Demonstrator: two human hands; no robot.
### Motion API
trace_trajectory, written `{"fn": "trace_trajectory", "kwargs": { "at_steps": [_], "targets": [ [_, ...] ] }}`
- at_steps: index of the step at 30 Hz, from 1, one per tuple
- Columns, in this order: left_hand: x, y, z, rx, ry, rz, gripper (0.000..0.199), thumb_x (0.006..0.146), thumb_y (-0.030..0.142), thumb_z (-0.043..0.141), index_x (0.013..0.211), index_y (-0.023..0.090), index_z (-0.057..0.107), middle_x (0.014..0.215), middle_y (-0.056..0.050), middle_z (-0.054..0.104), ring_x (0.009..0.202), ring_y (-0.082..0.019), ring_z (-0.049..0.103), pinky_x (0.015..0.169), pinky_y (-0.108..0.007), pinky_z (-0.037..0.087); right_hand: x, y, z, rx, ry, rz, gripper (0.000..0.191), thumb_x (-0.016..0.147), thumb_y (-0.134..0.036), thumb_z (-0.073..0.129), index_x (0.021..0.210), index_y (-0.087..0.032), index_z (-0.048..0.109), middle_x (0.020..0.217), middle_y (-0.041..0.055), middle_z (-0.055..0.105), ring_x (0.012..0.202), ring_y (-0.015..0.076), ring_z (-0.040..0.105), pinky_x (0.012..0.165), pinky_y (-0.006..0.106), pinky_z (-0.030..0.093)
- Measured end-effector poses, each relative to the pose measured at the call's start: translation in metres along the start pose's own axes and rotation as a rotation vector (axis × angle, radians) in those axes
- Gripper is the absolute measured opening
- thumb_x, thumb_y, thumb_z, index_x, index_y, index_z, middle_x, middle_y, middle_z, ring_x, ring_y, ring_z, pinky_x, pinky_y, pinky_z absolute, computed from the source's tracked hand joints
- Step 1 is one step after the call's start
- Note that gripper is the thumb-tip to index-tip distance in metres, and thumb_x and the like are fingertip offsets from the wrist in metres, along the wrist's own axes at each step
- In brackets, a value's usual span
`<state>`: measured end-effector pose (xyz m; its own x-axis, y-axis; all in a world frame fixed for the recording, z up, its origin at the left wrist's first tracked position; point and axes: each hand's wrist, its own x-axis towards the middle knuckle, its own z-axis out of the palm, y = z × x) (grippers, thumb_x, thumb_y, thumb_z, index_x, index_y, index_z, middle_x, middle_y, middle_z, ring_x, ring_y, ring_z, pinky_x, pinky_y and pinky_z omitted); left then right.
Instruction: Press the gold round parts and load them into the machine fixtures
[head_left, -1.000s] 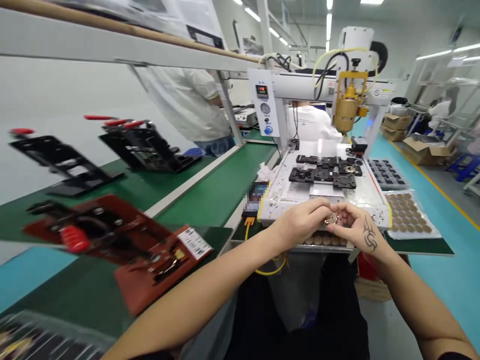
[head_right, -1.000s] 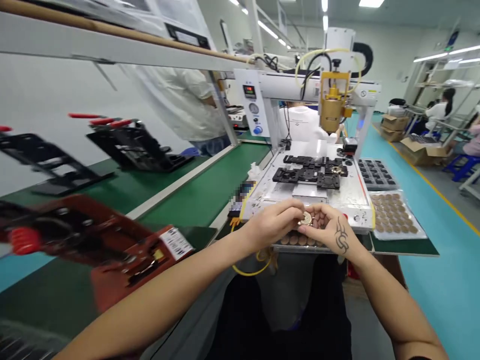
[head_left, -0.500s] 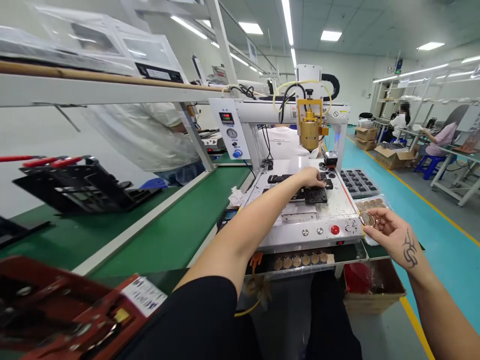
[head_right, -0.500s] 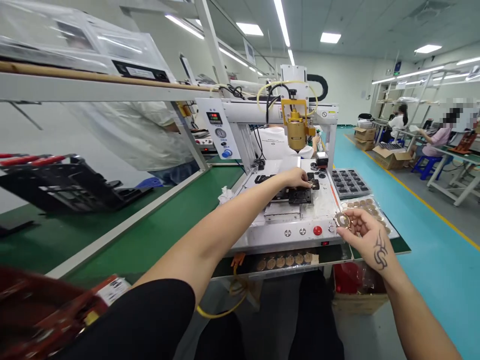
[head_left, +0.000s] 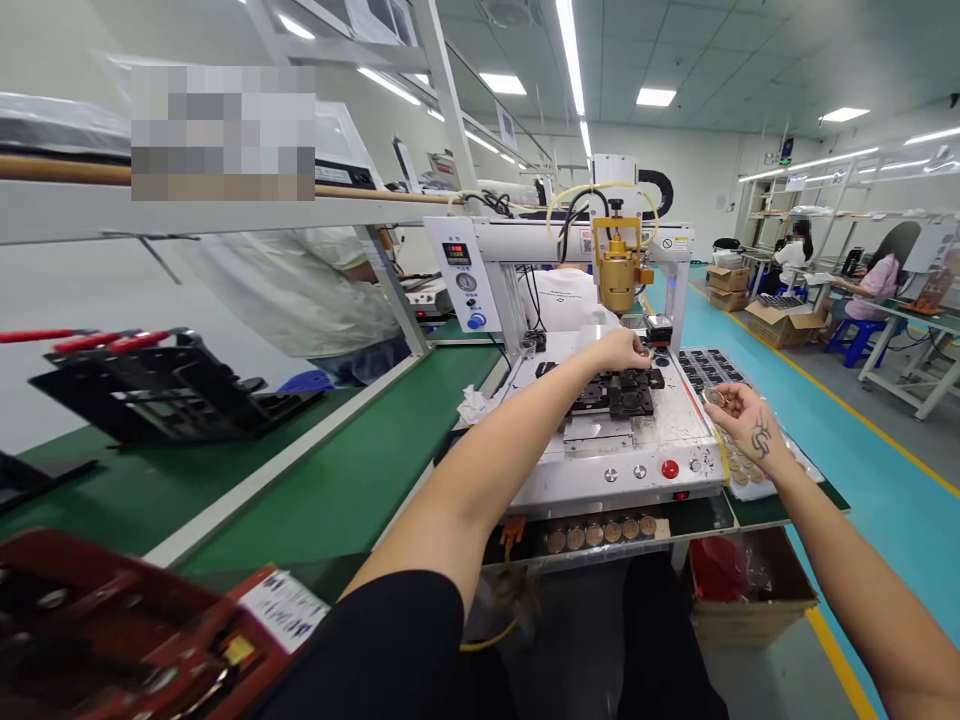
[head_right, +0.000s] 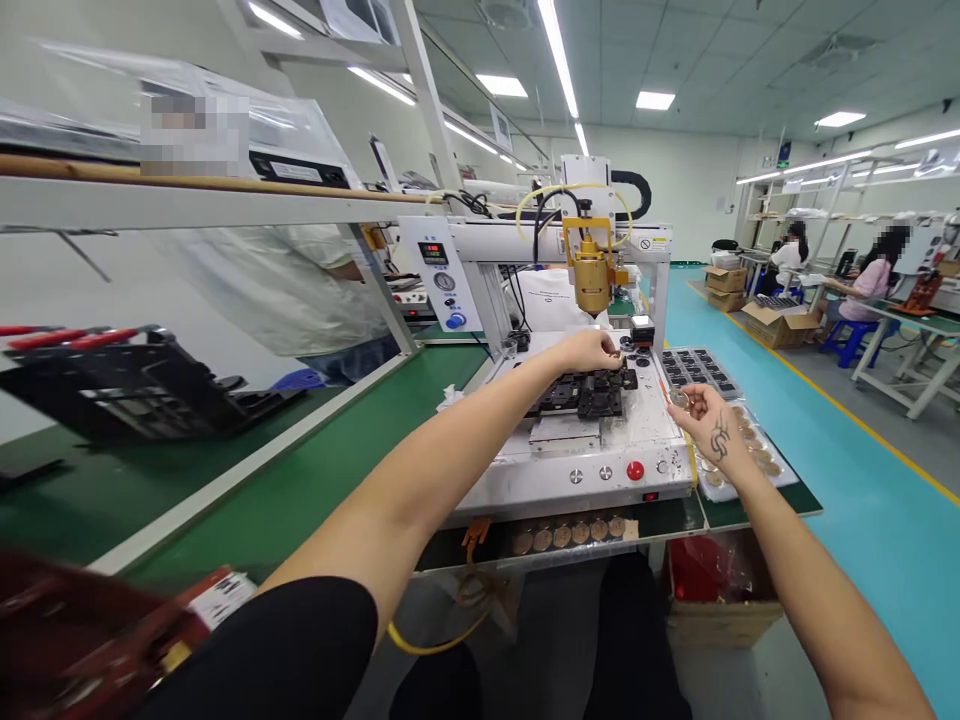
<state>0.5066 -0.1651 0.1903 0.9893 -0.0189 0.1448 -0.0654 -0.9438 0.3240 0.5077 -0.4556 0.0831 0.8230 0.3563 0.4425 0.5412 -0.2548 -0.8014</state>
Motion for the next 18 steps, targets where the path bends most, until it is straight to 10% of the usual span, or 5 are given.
{"fn": "trace_trajectory", "kwargs": {
  "at_steps": [9, 18],
  "targets": [
    [-0.097, 0.008, -0.034, -0.257, 0.315, 0.072, 0.026, 0.088, 0.031, 0.072, 0.109, 0.016, 0.067, 0.110, -0.011, 0.078, 0.094, -0.021, 0.073, 0.087, -0.034, 0.055, 0.126, -0.016, 0.065, -0.167, -0.443, -0.069, 0.050, 0.079, -0.051, 0.090, 0.108, -0.014, 0.074, 0.094, 0.0078, 0.073, 0.083, 0.0209, 0.061, 0.076, 0.033, 0.048],
    [-0.204, -0.021, -0.042, -0.276, 0.367, 0.031, 0.023, 0.089, 0.034, 0.072, 0.105, 0.021, 0.062, 0.099, -0.007, 0.078, 0.075, -0.016, 0.071, 0.072, -0.032, 0.056, 0.152, -0.003, 0.072, -0.247, -0.644, -0.153, 0.037, 0.091, -0.046, 0.086, 0.114, -0.018, 0.085, 0.115, 0.0149, 0.083, 0.096, 0.0269, 0.073, 0.085, 0.038, 0.055]
  ]
}}
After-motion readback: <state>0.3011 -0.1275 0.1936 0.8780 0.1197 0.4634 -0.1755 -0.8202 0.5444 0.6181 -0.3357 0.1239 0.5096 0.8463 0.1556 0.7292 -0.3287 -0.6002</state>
